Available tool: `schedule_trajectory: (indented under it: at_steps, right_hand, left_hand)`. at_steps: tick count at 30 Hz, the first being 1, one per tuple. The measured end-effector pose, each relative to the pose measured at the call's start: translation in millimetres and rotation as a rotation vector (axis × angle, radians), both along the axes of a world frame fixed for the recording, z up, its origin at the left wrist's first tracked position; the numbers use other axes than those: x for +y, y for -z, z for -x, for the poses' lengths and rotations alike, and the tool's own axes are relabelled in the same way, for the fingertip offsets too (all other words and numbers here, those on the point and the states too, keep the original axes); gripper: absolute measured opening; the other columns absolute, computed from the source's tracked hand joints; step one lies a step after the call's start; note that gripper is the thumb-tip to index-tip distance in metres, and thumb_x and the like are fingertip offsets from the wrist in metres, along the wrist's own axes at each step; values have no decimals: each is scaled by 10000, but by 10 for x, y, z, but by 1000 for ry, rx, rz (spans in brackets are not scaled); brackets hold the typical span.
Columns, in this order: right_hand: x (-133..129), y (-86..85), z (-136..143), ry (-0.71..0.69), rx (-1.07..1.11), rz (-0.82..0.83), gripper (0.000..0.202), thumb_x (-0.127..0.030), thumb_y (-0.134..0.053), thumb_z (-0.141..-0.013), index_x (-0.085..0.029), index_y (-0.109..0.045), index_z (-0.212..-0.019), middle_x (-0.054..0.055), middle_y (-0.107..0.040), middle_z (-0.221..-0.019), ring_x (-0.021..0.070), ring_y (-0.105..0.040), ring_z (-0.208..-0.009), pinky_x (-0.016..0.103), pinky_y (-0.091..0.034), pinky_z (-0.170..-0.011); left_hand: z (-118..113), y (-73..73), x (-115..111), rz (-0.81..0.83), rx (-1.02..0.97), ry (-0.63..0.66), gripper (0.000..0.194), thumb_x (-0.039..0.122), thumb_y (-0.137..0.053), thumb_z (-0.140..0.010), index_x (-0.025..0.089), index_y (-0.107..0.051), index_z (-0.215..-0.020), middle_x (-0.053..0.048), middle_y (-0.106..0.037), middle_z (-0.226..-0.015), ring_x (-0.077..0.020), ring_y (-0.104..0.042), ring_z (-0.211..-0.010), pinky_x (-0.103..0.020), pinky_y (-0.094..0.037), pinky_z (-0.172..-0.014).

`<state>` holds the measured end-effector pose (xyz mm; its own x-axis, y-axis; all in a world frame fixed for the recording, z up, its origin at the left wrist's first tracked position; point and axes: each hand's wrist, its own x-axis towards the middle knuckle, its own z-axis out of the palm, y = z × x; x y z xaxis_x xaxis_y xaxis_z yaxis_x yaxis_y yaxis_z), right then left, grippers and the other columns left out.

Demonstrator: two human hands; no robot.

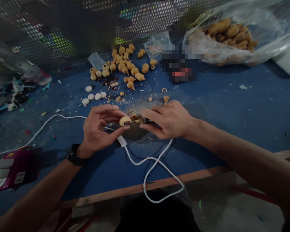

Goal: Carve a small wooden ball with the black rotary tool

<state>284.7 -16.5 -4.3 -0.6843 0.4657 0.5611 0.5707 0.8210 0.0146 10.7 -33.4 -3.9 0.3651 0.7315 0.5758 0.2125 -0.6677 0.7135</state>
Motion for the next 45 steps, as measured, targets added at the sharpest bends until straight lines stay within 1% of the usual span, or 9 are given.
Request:
schedule_trajectory:
  at_steps: [4,9,12,20,23,28,32,37,45]
  right_hand:
    - [1,4,4,-15,-14,-23,319,-460,-537,-1059,-197,-709,-1117,32,-753,-756,171,-635,-597,304,-344,-556]
    - [0,-11,13,7,22,-26,332,-443,-517,-1076,-177,-710,-1122,39,-759,-765,171,-630,-586,309,-372,-557]
    - [-1,-18,14,21,18,-13,340,-446,-506,-1079,-180,-714,-1117,39,-759,-763,168,-621,-575,307,-371,-554]
    - [2,-31,4,-16,33,-10,323,-437,-523,-1073,-179,-709,-1126,40,-772,-778,170,-636,-574,312,-382,-561]
    - [0,-22,4,-11,37,3,321,-441,-524,-1067,-189,-713,-1126,42,-775,-782,174,-638,-579,312,-376,-560]
    - [-1,-3,-2,-12,-19,2,328,-465,-523,-1060,-207,-725,-1076,37,-753,-752,174,-626,-581,312,-347,-551]
    - [-4,8,0,-12,-7,27,325,-464,-534,-1055,-208,-727,-1105,48,-766,-789,176,-635,-602,308,-361,-557]
    - [-8,6,13,13,33,-6,331,-443,-518,-1072,-184,-719,-1117,48,-768,-773,173,-631,-580,308,-378,-552]
    - [-9,9,18,-10,35,8,333,-453,-534,-1071,-190,-721,-1149,43,-767,-773,177,-641,-599,307,-386,-569]
  left_hand:
    - [1,-1,5,7,10,-14,614,279,-905,-827,251,-568,-1339,-35,-809,-1065,-195,-838,-952,-253,-717,-814]
    - [-4,-5,8,-7,-5,11,599,237,-894,-833,248,-573,-1339,-34,-809,-1060,-188,-837,-952,-250,-718,-824]
    - [0,4,7,2,0,8,614,246,-892,-838,250,-564,-1356,-34,-810,-1066,-189,-837,-952,-257,-722,-826]
    - [2,3,5,2,-32,35,655,221,-915,-814,264,-567,-1366,-33,-813,-1081,-184,-833,-980,-235,-709,-838]
    - [1,-2,3,4,-26,25,667,262,-936,-794,256,-573,-1354,-39,-817,-1076,-189,-834,-968,-236,-709,-826]
    - [4,-8,1,19,3,-19,639,356,-921,-814,239,-569,-1334,-52,-817,-1068,-195,-838,-937,-248,-715,-802]
    - [5,0,3,12,2,-9,624,296,-910,-827,246,-562,-1343,-48,-816,-1070,-189,-835,-951,-244,-713,-810]
    - [8,3,4,-6,-1,35,616,203,-878,-845,266,-558,-1368,-35,-812,-1087,-187,-833,-972,-256,-718,-833]
    - [-12,-15,0,-2,-10,10,597,233,-889,-841,250,-563,-1340,-45,-815,-1060,-183,-832,-947,-242,-711,-810]
